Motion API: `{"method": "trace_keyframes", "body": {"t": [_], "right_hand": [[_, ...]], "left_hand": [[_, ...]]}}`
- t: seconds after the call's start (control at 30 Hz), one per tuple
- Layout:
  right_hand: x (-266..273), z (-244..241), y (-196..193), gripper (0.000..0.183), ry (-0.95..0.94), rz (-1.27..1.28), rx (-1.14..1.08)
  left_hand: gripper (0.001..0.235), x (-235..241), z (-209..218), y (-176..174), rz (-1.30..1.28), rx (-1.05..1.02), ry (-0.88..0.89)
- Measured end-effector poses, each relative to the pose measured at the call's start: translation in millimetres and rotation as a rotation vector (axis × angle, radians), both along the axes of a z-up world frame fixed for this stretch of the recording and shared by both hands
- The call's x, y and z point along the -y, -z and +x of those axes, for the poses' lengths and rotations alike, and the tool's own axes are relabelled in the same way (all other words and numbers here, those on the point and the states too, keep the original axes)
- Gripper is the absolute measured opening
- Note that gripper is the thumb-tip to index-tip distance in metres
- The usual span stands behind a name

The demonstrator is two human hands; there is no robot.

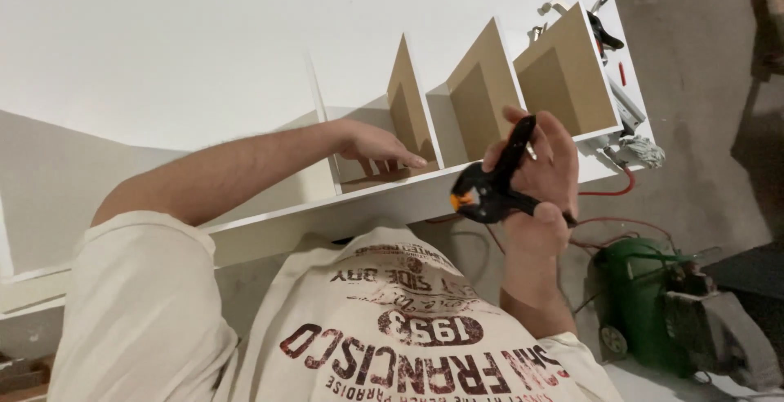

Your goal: Measuring, positioning, and securing wooden dividers into a frame using clamps and a pneumatic nail gun.

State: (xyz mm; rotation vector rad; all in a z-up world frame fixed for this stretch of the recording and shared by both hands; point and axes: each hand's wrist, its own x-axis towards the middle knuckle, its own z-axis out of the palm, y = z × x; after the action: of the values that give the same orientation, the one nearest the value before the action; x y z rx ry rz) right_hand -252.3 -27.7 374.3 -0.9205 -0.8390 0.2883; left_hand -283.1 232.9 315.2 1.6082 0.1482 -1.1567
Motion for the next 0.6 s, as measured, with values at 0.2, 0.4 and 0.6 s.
{"method": "trace_keyframes", "body": {"t": [0.2, 0.4, 0.6], "right_hand": [[36, -8, 26, 0.053, 0.11, -0.843, 0.167], [32, -18, 67, 0.063, 0.22, -1.165, 0.406], [29, -21, 67, 0.063, 0.258, -1.177, 0.404]], "left_hand": [[0.078, 19, 19, 83, -0.052, 0.06, -0.131], [0.051, 21, 24, 103, -0.116, 0.045, -0.262], [0.042, 23, 23, 90, -0.121, 0.053, -0.299]]}}
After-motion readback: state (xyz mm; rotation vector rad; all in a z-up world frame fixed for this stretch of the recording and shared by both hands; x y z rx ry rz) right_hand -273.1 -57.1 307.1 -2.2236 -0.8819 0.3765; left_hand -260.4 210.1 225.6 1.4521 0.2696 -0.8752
